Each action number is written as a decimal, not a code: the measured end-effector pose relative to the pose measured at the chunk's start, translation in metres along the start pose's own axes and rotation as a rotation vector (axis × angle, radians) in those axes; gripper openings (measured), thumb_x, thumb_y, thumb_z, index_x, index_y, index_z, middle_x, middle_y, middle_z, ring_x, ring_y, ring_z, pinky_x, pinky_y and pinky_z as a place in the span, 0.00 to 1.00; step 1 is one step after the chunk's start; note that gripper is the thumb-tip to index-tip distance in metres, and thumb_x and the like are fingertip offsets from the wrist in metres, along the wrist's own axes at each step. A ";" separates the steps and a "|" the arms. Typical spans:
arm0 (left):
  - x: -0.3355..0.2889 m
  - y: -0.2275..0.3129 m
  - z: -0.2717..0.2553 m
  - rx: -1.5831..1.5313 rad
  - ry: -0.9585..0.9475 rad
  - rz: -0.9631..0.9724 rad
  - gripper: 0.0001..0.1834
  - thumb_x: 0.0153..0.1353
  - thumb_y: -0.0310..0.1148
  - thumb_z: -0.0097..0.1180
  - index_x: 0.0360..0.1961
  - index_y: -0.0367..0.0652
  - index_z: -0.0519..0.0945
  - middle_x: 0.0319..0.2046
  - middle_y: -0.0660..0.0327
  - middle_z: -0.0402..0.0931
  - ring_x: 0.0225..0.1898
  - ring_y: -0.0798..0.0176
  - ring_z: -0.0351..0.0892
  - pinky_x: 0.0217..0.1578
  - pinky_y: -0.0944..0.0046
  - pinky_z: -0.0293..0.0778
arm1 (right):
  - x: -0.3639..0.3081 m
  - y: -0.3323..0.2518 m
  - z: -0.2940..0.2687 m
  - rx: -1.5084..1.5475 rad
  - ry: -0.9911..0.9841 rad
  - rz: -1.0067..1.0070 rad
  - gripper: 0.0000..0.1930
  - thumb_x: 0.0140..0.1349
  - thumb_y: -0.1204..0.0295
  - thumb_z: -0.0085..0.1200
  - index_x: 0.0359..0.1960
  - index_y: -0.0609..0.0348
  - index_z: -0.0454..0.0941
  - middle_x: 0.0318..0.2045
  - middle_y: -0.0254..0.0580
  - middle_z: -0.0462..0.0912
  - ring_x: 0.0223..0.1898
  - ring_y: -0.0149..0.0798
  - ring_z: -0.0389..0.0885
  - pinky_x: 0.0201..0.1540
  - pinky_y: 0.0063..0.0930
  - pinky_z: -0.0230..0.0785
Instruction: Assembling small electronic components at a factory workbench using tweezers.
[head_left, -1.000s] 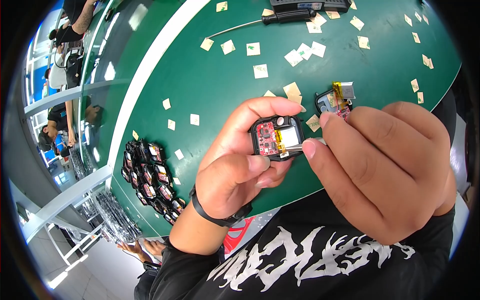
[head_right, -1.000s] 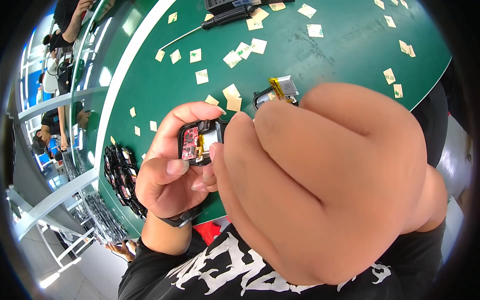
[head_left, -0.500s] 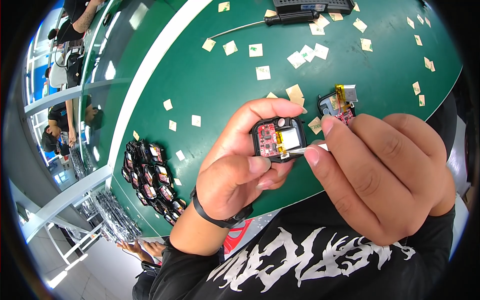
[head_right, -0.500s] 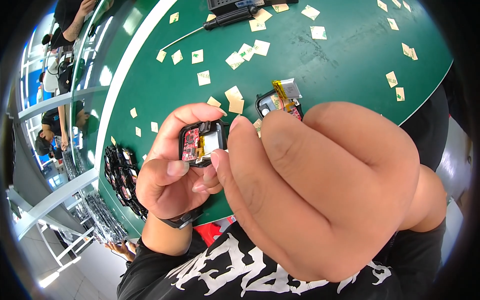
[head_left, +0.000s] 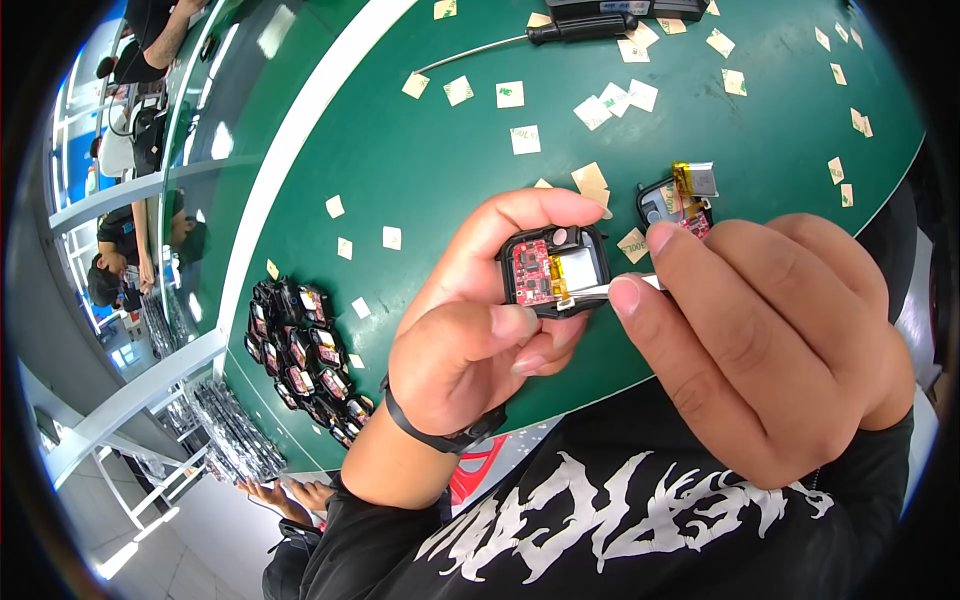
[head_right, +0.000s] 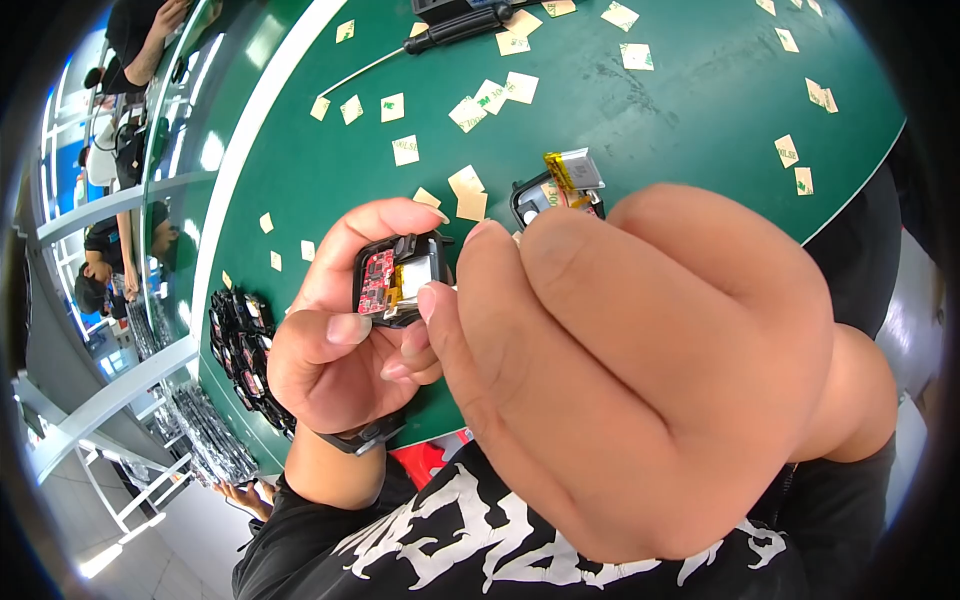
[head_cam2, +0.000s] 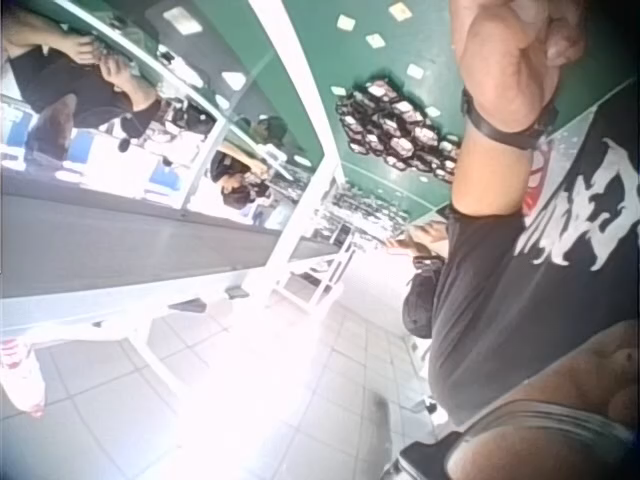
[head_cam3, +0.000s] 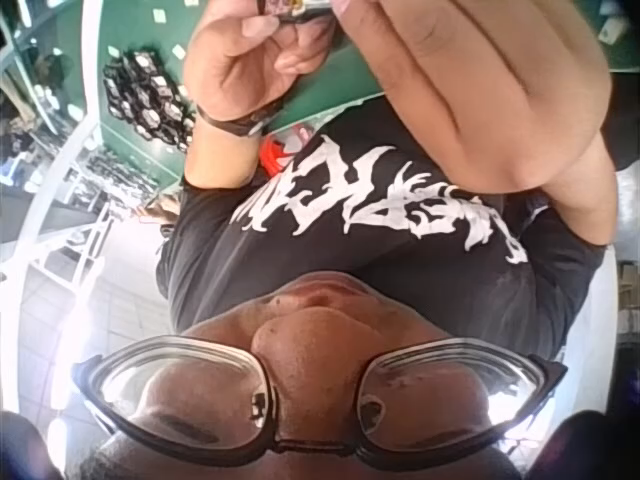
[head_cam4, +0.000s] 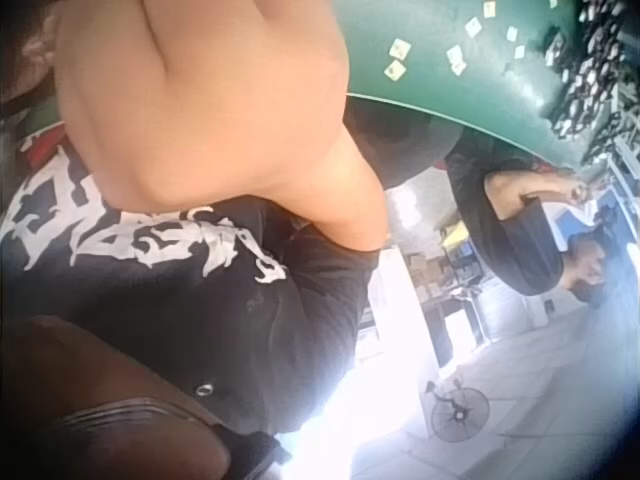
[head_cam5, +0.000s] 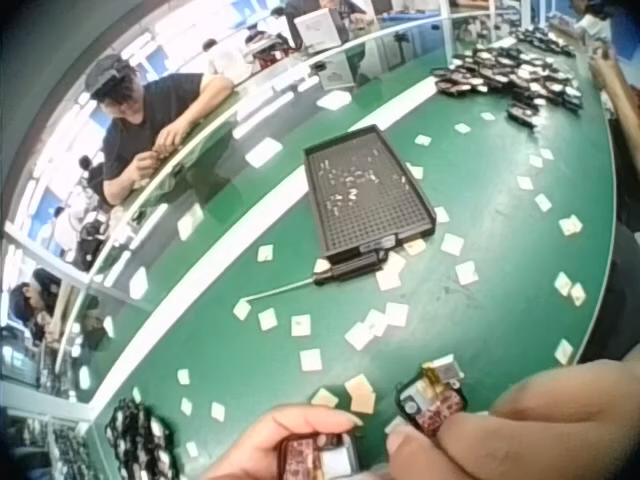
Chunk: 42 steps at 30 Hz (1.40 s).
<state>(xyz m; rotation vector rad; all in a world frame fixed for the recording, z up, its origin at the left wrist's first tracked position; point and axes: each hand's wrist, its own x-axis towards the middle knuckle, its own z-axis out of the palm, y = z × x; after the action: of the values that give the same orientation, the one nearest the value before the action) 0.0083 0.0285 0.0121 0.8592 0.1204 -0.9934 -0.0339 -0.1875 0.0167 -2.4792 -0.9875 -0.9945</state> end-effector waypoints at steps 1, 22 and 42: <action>0.000 0.000 0.001 0.005 0.014 0.006 0.37 0.52 0.32 0.54 0.65 0.32 0.63 0.35 0.57 0.70 0.23 0.70 0.61 0.23 0.71 0.59 | -0.001 -0.001 0.002 -0.009 0.030 0.004 0.15 0.41 0.76 0.63 0.35 0.68 0.86 0.31 0.52 0.85 0.27 0.40 0.79 0.19 0.26 0.63; 0.002 -0.002 0.005 -0.006 0.043 0.030 0.38 0.51 0.31 0.53 0.65 0.30 0.63 0.35 0.56 0.70 0.23 0.69 0.62 0.23 0.70 0.59 | 0.005 0.006 -0.019 0.412 -0.239 0.272 0.19 0.44 0.79 0.67 0.40 0.73 0.82 0.27 0.47 0.78 0.19 0.37 0.72 0.18 0.27 0.61; 0.000 -0.006 0.005 0.115 0.088 0.052 0.39 0.48 0.31 0.53 0.65 0.32 0.64 0.39 0.57 0.69 0.24 0.70 0.63 0.24 0.70 0.59 | 0.007 -0.002 -0.022 0.482 -0.265 0.423 0.15 0.47 0.79 0.65 0.39 0.64 0.82 0.26 0.43 0.80 0.18 0.38 0.74 0.19 0.29 0.64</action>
<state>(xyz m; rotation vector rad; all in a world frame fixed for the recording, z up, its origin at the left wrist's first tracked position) 0.0028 0.0235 0.0118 1.0072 0.1157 -0.9206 -0.0421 -0.1934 0.0378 -2.2890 -0.6283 -0.2610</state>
